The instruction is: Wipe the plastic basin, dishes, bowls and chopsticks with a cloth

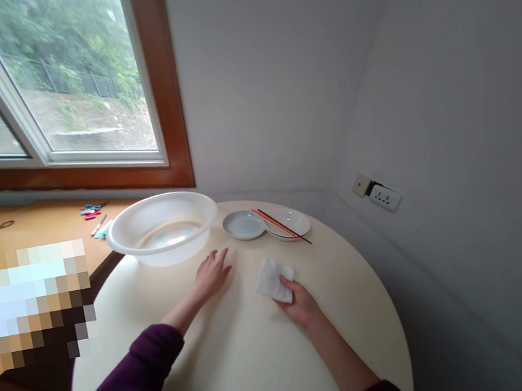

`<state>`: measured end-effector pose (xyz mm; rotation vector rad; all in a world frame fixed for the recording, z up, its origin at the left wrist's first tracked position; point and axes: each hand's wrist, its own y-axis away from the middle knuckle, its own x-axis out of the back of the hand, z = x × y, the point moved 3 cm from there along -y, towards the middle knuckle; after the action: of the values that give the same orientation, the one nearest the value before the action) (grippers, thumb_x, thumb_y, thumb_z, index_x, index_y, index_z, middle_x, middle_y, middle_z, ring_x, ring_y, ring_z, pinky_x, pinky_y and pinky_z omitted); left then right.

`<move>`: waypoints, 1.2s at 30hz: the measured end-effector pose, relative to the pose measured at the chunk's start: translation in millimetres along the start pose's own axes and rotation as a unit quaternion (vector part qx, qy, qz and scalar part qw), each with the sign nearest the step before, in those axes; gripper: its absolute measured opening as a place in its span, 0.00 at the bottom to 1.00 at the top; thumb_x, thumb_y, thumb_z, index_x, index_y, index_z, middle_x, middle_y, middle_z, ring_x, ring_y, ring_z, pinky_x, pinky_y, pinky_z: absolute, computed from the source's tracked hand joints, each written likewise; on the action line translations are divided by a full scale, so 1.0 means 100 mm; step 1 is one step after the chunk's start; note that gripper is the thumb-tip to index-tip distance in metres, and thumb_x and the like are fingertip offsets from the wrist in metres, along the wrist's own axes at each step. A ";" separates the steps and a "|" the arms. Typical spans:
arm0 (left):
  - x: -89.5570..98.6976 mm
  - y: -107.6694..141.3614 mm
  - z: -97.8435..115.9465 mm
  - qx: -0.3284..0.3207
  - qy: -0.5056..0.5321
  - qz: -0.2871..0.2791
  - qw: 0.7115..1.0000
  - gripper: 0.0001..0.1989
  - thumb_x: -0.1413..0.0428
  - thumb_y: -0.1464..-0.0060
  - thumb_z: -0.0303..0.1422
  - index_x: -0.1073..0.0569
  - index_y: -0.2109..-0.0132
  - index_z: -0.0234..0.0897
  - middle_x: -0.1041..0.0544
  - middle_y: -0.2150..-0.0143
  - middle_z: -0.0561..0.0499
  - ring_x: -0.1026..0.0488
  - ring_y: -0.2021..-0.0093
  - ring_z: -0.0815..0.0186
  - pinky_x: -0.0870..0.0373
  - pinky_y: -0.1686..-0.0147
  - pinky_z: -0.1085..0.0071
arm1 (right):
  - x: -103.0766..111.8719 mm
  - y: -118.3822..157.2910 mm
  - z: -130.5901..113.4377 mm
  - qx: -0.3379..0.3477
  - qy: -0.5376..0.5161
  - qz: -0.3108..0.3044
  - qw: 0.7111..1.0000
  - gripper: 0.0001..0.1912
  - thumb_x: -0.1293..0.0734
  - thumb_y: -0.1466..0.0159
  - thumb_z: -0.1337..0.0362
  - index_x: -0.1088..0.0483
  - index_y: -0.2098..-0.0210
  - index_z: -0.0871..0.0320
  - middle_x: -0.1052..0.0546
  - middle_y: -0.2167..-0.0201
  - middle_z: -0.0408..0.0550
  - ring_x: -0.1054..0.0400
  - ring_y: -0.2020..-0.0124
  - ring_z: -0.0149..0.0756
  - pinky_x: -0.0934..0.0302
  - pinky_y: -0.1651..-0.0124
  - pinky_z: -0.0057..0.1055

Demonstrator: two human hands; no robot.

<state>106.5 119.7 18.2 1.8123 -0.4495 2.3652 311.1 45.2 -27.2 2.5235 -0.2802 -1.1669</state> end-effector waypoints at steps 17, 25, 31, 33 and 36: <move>-0.19 -0.57 0.07 0.026 0.083 -0.012 0.996 0.20 0.61 0.41 0.41 0.39 0.48 0.35 0.32 0.46 0.37 0.38 0.43 0.52 0.51 0.45 0.50 | 0.03 -0.05 0.02 -0.001 -0.010 -0.016 1.000 0.08 0.37 0.42 0.76 0.28 0.69 0.60 0.21 0.71 0.45 0.27 0.71 0.30 0.33 0.63 0.25; 0.02 -0.12 -0.06 0.061 0.114 -0.016 0.991 0.17 0.65 0.40 0.41 0.36 0.62 0.36 0.24 0.63 0.39 0.27 0.58 0.52 0.37 0.61 0.60 | 0.07 -0.05 -0.11 0.069 0.023 0.015 0.997 0.07 0.35 0.45 0.77 0.28 0.70 0.61 0.21 0.73 0.45 0.27 0.73 0.31 0.32 0.67 0.25; 0.03 0.28 -0.22 0.084 0.141 -0.007 0.986 0.07 0.57 0.48 0.30 0.35 0.66 0.38 0.24 0.68 0.44 0.27 0.65 0.58 0.35 0.69 0.67 | 0.09 0.00 -0.20 0.130 0.051 0.030 0.990 0.07 0.32 0.48 0.75 0.28 0.70 0.59 0.21 0.73 0.43 0.27 0.71 0.32 0.32 0.65 0.26; 0.02 0.39 -0.26 0.088 0.156 -0.008 0.984 0.07 0.57 0.49 0.29 0.35 0.69 0.38 0.25 0.70 0.47 0.28 0.67 0.60 0.35 0.70 0.68 | 0.08 0.04 -0.28 0.179 0.084 0.044 0.979 0.08 0.31 0.49 0.72 0.28 0.69 0.60 0.21 0.72 0.44 0.27 0.69 0.33 0.33 0.64 0.28; 0.00 0.51 -0.28 0.084 0.180 -0.012 0.980 0.07 0.57 0.51 0.27 0.35 0.68 0.38 0.25 0.70 0.48 0.28 0.67 0.62 0.33 0.69 0.68 | 0.04 0.14 -0.41 0.285 0.176 0.083 0.939 0.07 0.32 0.49 0.68 0.28 0.69 0.60 0.22 0.71 0.44 0.28 0.65 0.36 0.34 0.59 0.31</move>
<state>66.7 79.7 3.7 1.3856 -0.1869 2.7033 344.4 40.0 0.4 3.0574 -0.8155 -0.6042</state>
